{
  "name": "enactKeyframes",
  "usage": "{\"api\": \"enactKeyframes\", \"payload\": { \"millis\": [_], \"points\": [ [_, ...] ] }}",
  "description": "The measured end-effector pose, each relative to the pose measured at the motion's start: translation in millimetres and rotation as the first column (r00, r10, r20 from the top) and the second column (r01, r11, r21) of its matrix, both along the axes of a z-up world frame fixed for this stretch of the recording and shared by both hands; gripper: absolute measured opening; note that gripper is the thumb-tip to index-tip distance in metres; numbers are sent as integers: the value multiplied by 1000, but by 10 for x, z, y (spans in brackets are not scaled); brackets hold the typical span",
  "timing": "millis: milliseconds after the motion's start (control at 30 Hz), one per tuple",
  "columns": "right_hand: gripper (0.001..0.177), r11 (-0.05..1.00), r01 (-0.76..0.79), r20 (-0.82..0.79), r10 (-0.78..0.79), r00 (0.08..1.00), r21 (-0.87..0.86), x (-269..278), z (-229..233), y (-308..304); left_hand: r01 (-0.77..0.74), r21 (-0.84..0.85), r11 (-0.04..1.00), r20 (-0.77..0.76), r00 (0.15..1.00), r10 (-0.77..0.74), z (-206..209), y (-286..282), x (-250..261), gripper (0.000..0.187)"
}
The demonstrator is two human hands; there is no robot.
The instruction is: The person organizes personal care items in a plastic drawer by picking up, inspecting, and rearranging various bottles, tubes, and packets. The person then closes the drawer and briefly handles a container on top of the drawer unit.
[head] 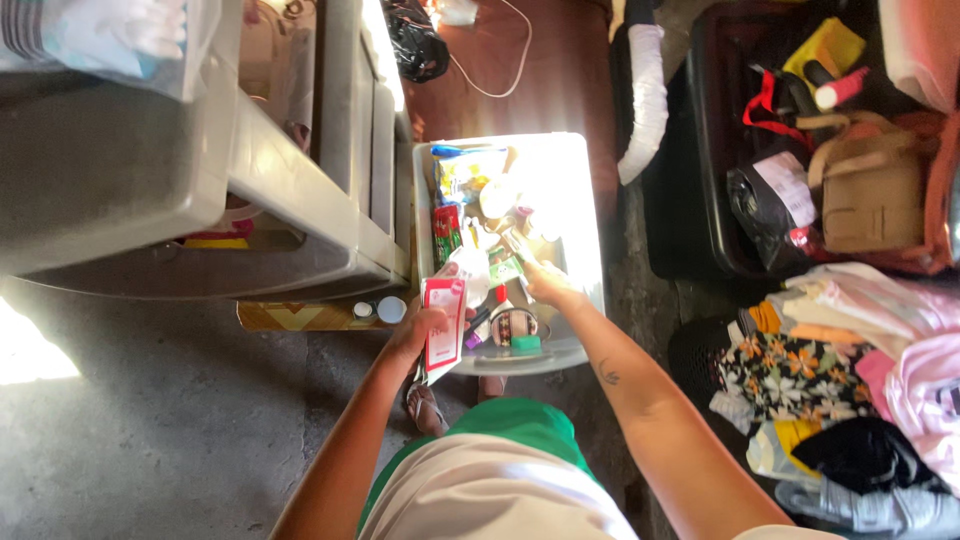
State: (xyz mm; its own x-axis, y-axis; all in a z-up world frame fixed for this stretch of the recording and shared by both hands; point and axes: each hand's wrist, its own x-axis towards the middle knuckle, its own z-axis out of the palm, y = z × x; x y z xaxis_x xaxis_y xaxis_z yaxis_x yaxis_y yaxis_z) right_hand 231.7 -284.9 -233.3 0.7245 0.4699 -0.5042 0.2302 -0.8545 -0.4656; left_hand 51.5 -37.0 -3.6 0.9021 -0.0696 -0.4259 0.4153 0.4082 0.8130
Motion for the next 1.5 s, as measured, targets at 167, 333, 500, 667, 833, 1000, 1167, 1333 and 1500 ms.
{"api": "enactKeyframes", "payload": {
  "millis": [167,333,500,667,833,1000,1167,1333,1500],
  "points": [
    [53,1000,-3,29,3,1000,8,131,-93,91,-34,8,999,1,999,34,-16,48,76,103],
    [32,998,-37,200,45,979,-45,67,-89,146,-18,40,999,-90,996,22,17,91,110,109],
    [39,999,-4,137,11,990,-49,36,101,148,-15,48,999,-107,994,20,57,92,121,105],
    [31,977,19,203,-64,977,213,104,-169,148,-23,26,999,-93,995,26,36,134,146,106],
    [26,995,-94,269,97,958,-25,261,-202,143,-41,-32,999,-109,993,38,-109,138,100,91],
    [22,981,-158,325,188,927,-116,485,-121,106,4,-16,1000,-105,994,-6,-212,188,87,87],
    [19,967,-198,354,243,903,-160,555,-70,155,-26,8,1000,-89,996,27,-24,205,99,100],
    [21,975,-170,274,204,940,-146,556,-32,144,-28,-10,1000,-92,995,27,-18,212,83,100],
    [22,970,-141,199,180,963,-198,472,56,112,52,-4,999,-102,993,-53,-173,256,75,88]
  ]
}}
